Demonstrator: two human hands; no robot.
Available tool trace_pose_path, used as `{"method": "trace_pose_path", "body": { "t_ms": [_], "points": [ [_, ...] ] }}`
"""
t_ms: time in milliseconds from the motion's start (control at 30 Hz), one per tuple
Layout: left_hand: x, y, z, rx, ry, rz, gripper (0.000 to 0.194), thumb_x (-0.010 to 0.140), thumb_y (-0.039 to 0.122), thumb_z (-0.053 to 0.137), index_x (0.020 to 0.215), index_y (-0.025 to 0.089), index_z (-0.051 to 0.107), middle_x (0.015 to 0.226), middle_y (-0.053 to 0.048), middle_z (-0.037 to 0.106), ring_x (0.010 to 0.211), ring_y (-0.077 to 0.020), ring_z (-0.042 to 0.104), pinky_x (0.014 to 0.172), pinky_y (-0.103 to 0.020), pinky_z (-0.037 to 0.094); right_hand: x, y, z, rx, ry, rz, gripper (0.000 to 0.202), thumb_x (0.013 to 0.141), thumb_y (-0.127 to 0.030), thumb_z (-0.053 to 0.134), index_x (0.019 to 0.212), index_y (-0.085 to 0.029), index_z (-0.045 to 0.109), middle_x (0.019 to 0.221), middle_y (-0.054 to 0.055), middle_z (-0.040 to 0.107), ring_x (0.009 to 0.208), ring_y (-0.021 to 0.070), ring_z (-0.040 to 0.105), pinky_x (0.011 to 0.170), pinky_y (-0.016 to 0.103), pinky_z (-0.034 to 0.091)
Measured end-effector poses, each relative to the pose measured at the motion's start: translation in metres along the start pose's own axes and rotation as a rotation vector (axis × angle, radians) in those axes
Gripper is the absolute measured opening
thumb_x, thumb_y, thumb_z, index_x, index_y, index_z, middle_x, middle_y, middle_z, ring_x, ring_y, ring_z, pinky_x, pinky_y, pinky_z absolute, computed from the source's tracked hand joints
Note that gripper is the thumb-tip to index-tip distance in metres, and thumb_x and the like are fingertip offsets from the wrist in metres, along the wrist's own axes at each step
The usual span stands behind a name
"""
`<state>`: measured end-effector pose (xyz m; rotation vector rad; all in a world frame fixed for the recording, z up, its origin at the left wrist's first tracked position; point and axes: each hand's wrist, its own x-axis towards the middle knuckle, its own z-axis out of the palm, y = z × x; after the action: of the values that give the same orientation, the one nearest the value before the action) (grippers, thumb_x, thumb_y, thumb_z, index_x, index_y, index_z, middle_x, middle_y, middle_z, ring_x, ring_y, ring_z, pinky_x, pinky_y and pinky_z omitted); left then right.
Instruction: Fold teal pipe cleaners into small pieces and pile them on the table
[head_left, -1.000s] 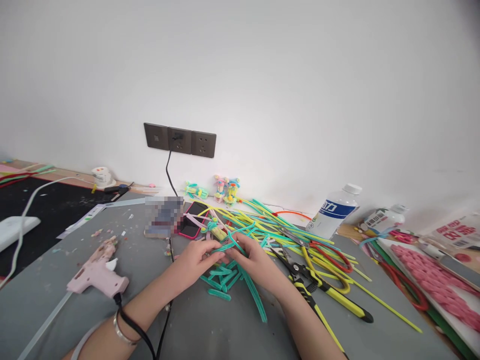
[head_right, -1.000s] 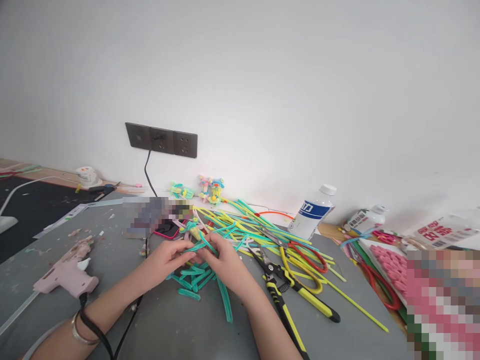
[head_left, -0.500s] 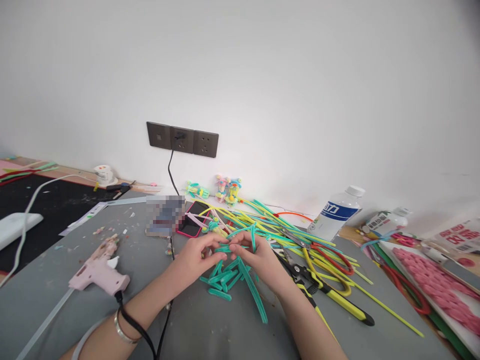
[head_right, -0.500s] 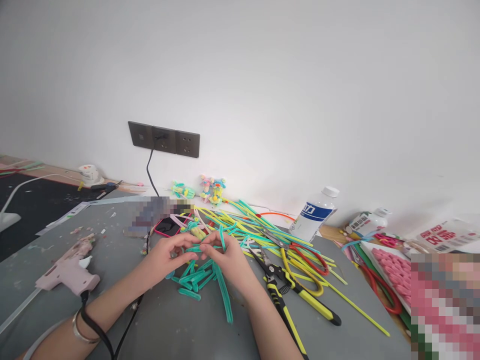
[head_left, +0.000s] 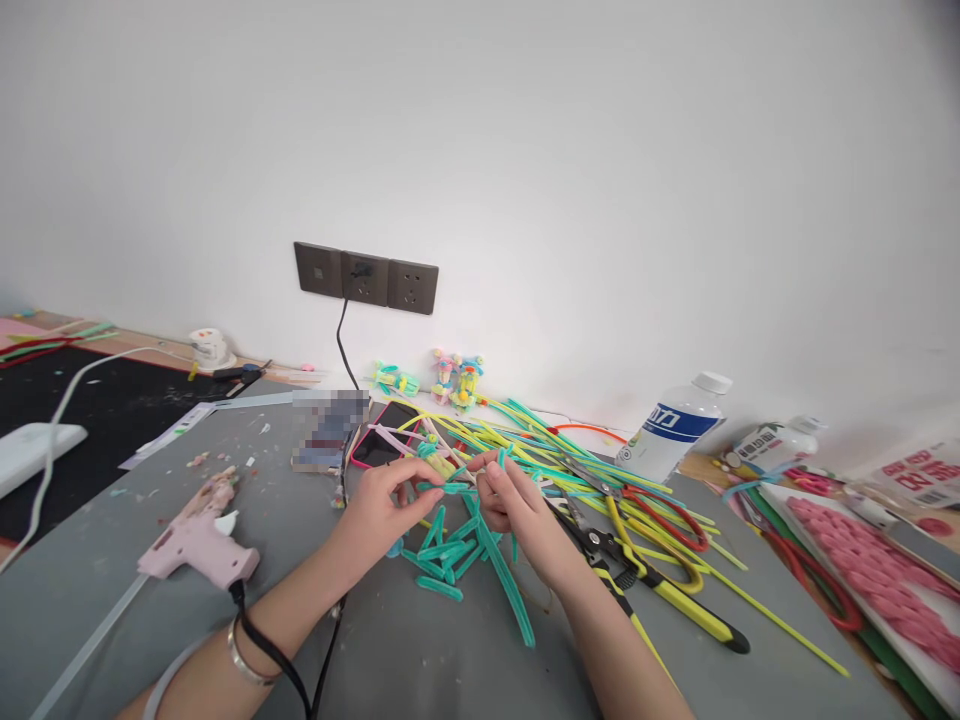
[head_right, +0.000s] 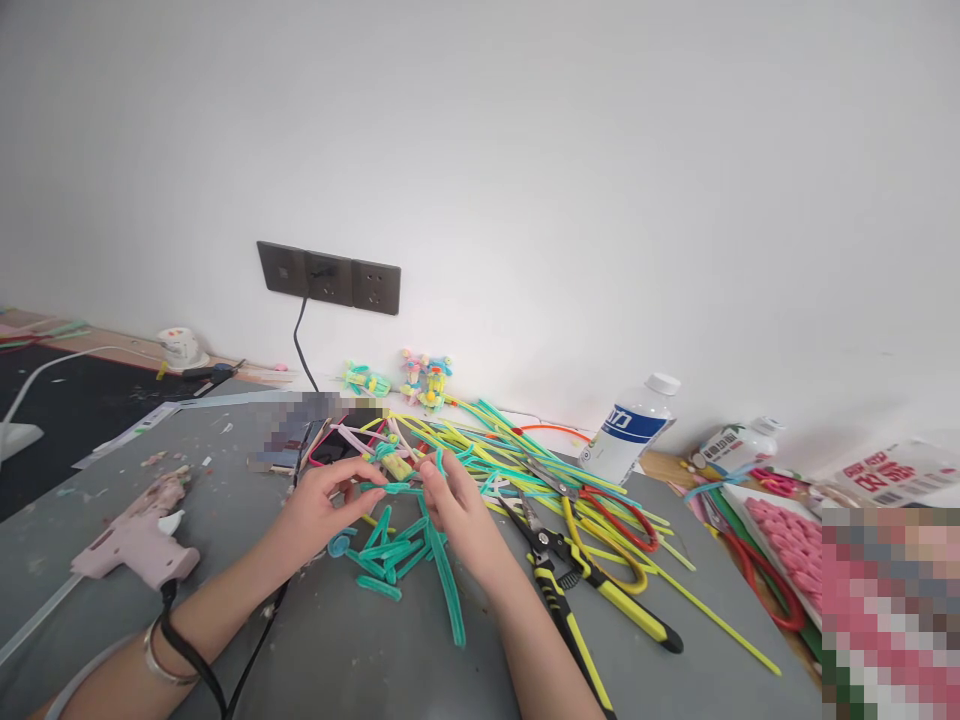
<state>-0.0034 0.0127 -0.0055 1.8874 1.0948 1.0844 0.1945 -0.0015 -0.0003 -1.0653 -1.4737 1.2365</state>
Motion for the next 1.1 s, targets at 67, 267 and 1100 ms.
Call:
{"method": "trace_pose_path", "body": {
  "t_ms": [67, 267, 1100],
  "points": [
    [0.0, 0.0003, 0.0002, 0.003, 0.006, 0.003, 0.011, 0.083, 0.025, 0.062, 0.081, 0.018, 0.071, 0.077, -0.001, 0.073, 0.053, -0.0112, 0.051, 0.053, -0.022, 0.042, -0.0012, -0.0024, 0.0017, 0.085, -0.033, 0.074, 0.054, 0.09, -0.077, 0.039, 0.087, -0.023, 0.049, 0.064, -0.008, 0.022, 0.051, 0.0112, 0.014, 0.045, 0.025, 0.016],
    [0.0002, 0.0004, 0.0001, -0.017, -0.003, -0.009, 0.01, 0.082, 0.025, 0.063, 0.082, 0.018, 0.07, 0.08, -0.002, 0.072, 0.054, -0.0117, 0.053, 0.052, -0.022, 0.043, -0.005, -0.0058, 0.0031, -0.051, -0.062, -0.004, 0.043, 0.096, -0.059, 0.048, 0.075, -0.023, 0.04, 0.068, -0.006, 0.026, 0.058, 0.0132, 0.023, 0.051, 0.026, 0.023],
    [-0.0036, 0.0002, 0.0033, -0.06, -0.069, 0.0, 0.012, 0.08, 0.021, 0.062, 0.085, 0.016, 0.072, 0.081, -0.005, 0.072, 0.07, -0.0177, 0.067, 0.061, -0.024, 0.051, -0.0037, 0.0018, 0.0089, -0.424, 0.008, -0.215, 0.019, 0.091, -0.032, 0.058, 0.076, -0.022, 0.053, 0.062, -0.003, 0.043, 0.057, 0.0143, 0.036, 0.053, 0.026, 0.028]
  ]
}}
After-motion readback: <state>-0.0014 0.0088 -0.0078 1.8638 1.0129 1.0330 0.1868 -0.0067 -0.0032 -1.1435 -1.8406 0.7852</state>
